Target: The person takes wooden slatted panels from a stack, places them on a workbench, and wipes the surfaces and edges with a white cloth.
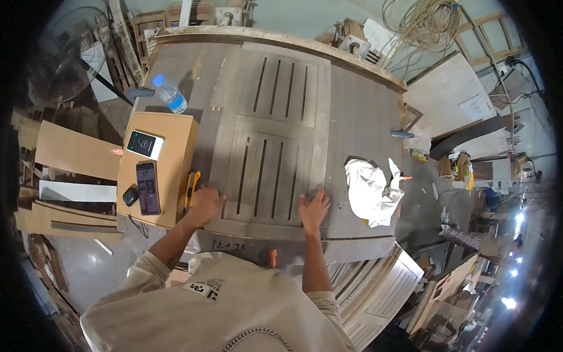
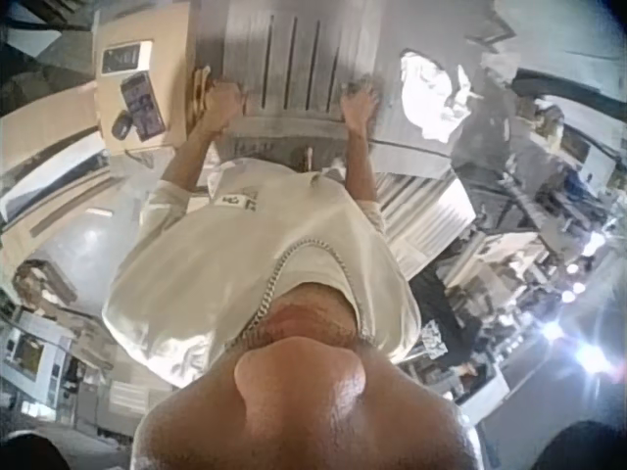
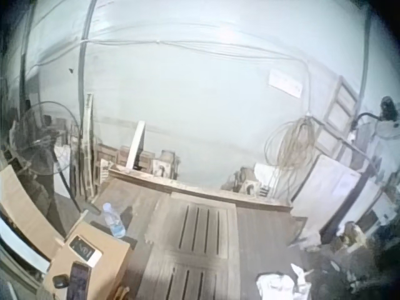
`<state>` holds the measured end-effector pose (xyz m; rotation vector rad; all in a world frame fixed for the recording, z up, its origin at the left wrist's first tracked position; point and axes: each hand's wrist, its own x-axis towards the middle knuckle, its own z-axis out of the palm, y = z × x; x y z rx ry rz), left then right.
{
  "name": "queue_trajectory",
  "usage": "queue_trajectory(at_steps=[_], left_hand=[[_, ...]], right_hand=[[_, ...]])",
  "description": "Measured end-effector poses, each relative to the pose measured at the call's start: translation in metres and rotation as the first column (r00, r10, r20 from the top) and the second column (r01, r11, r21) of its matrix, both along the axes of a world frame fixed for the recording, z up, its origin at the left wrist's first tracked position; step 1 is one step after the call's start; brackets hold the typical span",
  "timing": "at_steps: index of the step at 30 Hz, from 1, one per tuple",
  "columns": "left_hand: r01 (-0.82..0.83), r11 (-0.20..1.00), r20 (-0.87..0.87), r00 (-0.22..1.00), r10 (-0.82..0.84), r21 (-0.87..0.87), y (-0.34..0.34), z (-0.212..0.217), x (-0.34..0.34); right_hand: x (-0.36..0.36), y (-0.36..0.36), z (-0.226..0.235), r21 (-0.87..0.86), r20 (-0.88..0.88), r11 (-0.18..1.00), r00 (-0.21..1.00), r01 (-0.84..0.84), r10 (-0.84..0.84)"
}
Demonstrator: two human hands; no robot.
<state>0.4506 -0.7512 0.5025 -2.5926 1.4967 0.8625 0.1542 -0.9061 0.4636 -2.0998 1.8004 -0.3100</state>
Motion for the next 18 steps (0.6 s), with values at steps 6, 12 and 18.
queue_trajectory(at_steps=[6,12,18], left_hand=[[-0.078,0.898,0.064,0.991,0.118,-0.433,-0.145,0.003,0.061],[-0.144,0.806,0.339,0.854,0.394,-0.574,-0.255,-0.092,0.115],[-0.193,0.801,0.286,0.865,0.412,-0.567,-0.261,-0.084,0.116]], right_hand=[[0.012,-0.105,-0.013,-0.21,0.003,0.966,0.988,-0.148,0.152],[0.077,-0.245,-0.047,-0.209,0.021,0.927,0.946,-0.311,0.322],[0.105,-0.263,-0.062,-0.394,-0.24,0.881,0.954,-0.263,0.177]])
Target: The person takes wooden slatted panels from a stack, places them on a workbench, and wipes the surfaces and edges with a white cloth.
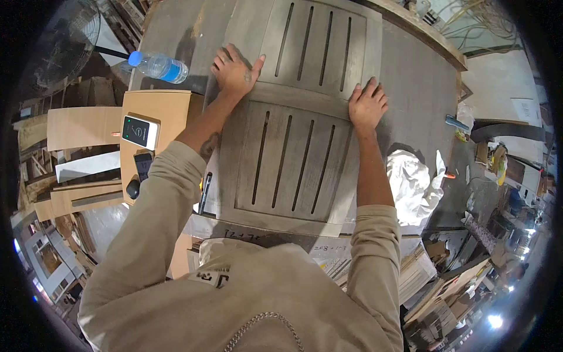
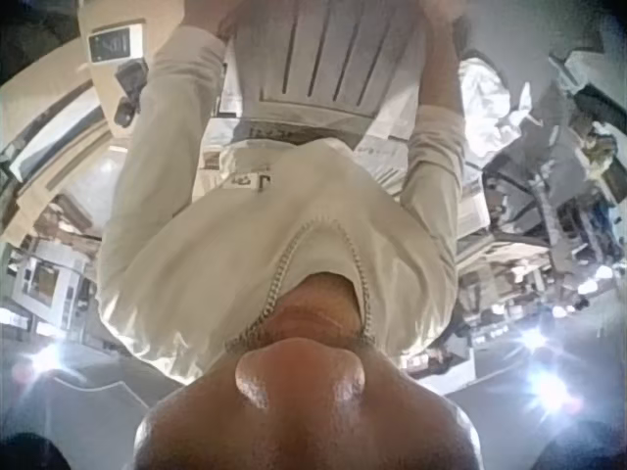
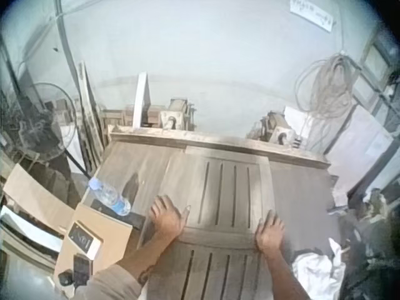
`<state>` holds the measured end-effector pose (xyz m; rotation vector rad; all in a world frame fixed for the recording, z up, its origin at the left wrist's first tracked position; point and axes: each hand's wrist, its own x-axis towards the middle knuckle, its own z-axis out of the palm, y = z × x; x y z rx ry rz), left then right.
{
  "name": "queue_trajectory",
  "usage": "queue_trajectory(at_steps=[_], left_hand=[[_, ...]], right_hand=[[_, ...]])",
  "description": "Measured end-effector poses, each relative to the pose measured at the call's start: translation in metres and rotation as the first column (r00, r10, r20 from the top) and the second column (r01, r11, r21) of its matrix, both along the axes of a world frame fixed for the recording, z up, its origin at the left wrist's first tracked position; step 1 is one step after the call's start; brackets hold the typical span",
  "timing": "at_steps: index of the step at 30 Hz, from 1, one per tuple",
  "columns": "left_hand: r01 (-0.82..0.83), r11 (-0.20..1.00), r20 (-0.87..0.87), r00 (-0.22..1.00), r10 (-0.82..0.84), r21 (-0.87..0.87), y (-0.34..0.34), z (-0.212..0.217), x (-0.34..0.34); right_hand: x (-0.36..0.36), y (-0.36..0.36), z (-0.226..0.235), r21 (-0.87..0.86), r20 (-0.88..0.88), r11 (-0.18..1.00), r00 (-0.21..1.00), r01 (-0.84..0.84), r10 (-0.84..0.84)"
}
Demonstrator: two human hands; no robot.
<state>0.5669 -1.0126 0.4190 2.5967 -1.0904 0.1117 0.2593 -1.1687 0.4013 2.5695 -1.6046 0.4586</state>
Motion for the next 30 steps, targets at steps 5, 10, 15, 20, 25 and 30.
queue_trajectory(at_steps=[5,10,15,20,25,30], left_hand=[[-0.058,0.997,-0.188,0.98,0.065,0.042,-0.006,0.003,0.01],[0.021,0.995,0.119,0.993,-0.009,-0.101,-0.004,-0.019,0.014],[0.048,0.995,0.012,0.999,-0.047,-0.093,-0.013,-0.01,0.014],[0.068,0.992,0.081,0.995,-0.059,-0.111,-0.015,-0.009,0.019],[0.067,0.993,0.013,0.998,-0.066,-0.1,-0.005,-0.012,0.01],[0.016,1.0,-0.086,0.996,-0.018,-0.022,-0.005,0.003,0.006]], right_hand=[[0.023,-0.015,0.02,0.103,-0.111,0.99,0.99,0.099,-0.088],[0.026,-0.016,0.008,0.025,0.011,0.999,0.999,0.037,-0.038],[0.02,-0.025,0.005,0.059,-0.008,0.997,0.999,0.044,-0.044],[0.028,-0.029,0.009,0.008,0.019,1.0,1.0,0.012,-0.012],[0.023,-0.018,0.01,0.061,0.01,0.998,1.0,0.026,-0.027],[0.026,-0.012,0.019,0.075,-0.009,0.996,0.999,0.048,-0.048]])
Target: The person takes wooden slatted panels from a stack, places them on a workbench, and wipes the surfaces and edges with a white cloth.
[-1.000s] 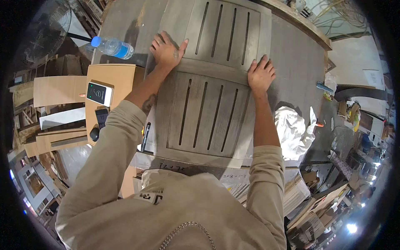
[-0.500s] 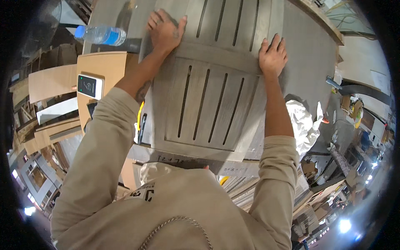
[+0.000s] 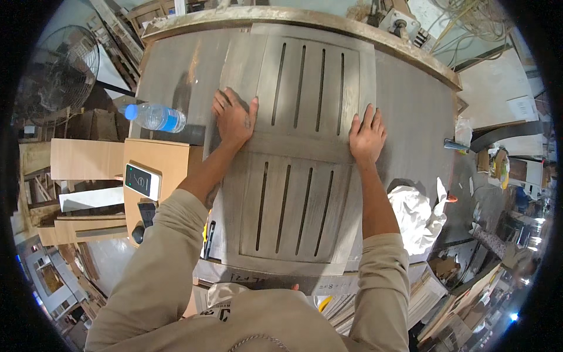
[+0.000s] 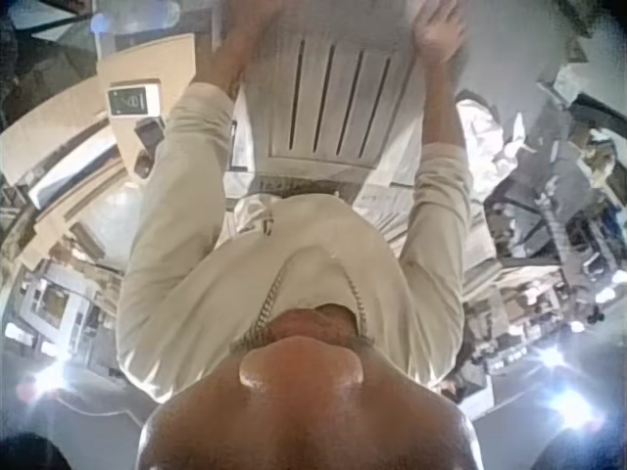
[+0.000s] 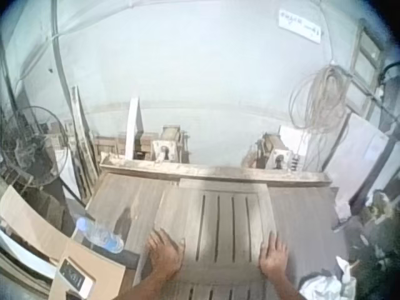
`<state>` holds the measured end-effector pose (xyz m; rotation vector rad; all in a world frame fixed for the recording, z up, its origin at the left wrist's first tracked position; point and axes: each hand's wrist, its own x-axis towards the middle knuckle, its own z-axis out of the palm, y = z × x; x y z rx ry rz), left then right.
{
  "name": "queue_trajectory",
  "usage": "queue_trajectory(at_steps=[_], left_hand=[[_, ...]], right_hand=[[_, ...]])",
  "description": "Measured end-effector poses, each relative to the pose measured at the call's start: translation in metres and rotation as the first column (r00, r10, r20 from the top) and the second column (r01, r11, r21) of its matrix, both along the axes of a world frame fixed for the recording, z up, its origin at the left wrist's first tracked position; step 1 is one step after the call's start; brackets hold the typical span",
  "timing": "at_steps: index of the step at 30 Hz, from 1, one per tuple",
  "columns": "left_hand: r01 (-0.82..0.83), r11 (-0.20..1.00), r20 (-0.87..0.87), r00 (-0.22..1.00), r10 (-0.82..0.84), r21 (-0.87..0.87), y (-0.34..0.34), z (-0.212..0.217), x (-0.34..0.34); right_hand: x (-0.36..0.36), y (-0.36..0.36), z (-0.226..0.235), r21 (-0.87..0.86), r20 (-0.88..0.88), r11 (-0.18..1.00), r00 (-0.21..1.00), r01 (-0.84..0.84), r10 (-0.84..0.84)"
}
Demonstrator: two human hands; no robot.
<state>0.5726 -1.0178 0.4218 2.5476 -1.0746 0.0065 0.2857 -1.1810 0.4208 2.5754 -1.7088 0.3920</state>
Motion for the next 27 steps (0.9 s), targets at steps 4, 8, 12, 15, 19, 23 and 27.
queue_trajectory(at_steps=[4,8,12,15,19,23,27], left_hand=[[-0.013,0.999,0.009,1.0,0.013,0.044,-0.002,0.003,0.002],[-0.011,0.997,0.031,0.999,0.008,0.076,-0.002,0.007,0.004],[-0.018,0.997,0.005,1.0,0.018,0.072,-0.006,0.004,0.001],[-0.037,0.997,-0.062,0.997,0.041,0.062,-0.008,0.006,-0.002],[-0.033,0.996,-0.011,0.999,0.034,0.08,-0.002,0.002,0.004],[-0.023,0.999,0.082,0.996,0.02,0.032,0.001,-0.003,0.002],[0.013,1.0,0.159,0.987,-0.011,-0.012,-0.001,-0.009,0.002]], right_hand=[[0.001,-0.001,0.002,0.027,-0.015,1.0,1.0,0.013,-0.013],[0.004,-0.002,0.003,-0.002,0.005,1.0,1.0,-0.01,0.01],[0.001,-0.004,0.002,-0.007,-0.034,1.0,0.999,0.003,-0.003],[0.001,-0.004,0.002,0.003,-0.04,1.0,0.999,0.013,-0.013],[0.005,-0.002,0.002,-0.001,-0.018,1.0,1.0,-0.002,0.002],[0.003,0.001,0.001,0.008,-0.021,1.0,1.0,0.001,-0.001],[0.0,0.0,0.0,0.026,-0.025,1.0,1.0,0.015,-0.015]])
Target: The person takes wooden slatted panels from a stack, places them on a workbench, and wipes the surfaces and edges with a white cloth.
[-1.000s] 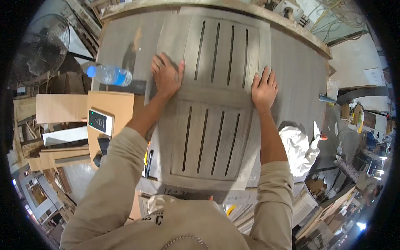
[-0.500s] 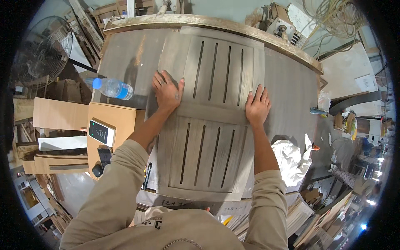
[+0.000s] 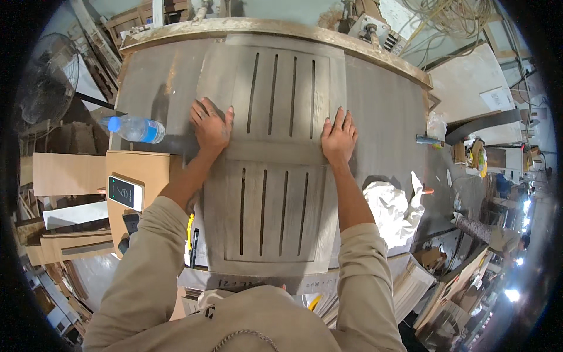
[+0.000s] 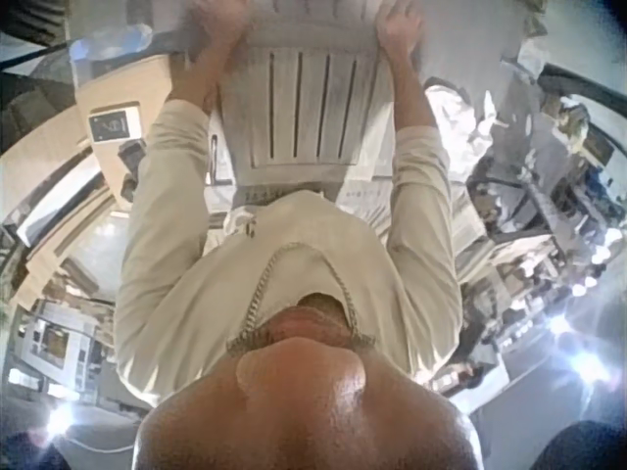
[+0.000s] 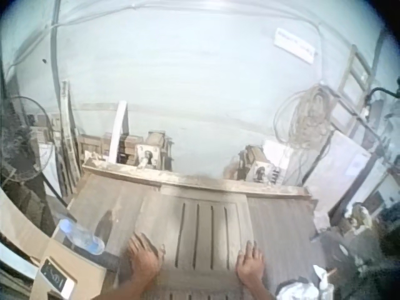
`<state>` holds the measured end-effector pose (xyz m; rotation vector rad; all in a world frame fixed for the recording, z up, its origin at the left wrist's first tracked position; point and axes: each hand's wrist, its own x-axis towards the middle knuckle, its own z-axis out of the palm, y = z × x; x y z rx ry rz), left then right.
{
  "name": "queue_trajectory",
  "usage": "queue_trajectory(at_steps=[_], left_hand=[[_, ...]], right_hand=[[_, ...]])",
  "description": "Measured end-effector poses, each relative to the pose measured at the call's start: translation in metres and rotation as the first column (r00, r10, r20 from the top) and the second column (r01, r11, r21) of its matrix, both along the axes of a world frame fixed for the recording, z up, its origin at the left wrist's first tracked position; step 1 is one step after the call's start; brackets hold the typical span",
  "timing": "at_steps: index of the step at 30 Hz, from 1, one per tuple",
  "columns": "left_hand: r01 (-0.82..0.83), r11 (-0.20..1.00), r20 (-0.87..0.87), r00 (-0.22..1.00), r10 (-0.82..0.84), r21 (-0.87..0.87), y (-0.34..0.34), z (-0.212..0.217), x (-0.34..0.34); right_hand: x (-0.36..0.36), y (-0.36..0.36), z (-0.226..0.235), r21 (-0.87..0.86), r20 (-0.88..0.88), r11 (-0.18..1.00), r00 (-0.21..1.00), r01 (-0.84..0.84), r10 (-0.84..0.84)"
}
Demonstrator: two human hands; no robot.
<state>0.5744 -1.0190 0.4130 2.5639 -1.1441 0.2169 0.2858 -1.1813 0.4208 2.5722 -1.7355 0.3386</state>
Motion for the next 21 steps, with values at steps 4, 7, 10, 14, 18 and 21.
queue_trajectory(at_steps=[4,7,10,14,18,21], left_hand=[[0.016,1.0,-0.018,1.0,-0.016,0.024,-0.003,0.008,0.0],[0.015,1.0,-0.011,1.0,-0.015,0.007,-0.001,0.012,0.003],[0.025,1.0,0.015,1.0,-0.025,-0.01,-0.003,0.006,0.006],[0.034,0.999,-0.042,0.999,-0.035,-0.029,0.002,0.006,0.008],[0.02,1.0,0.012,1.0,-0.02,-0.008,-0.004,0.004,0.002],[0.046,0.999,-0.051,0.998,-0.047,-0.028,-0.011,-0.001,-0.001]], right_hand=[[0.0,-0.003,0.001,-0.015,0.021,1.0,1.0,-0.002,0.002],[0.005,-0.004,0.0,-0.023,0.025,1.0,1.0,-0.014,0.014],[0.004,-0.005,-0.001,-0.028,0.04,0.999,0.999,-0.02,0.021],[0.005,-0.002,-0.003,-0.022,0.081,0.999,0.996,-0.03,0.031],[-0.005,-0.007,-0.001,-0.075,0.075,0.997,0.997,-0.025,0.03],[-0.033,0.001,0.002,0.05,0.335,0.999,0.942,-0.021,0.003]])
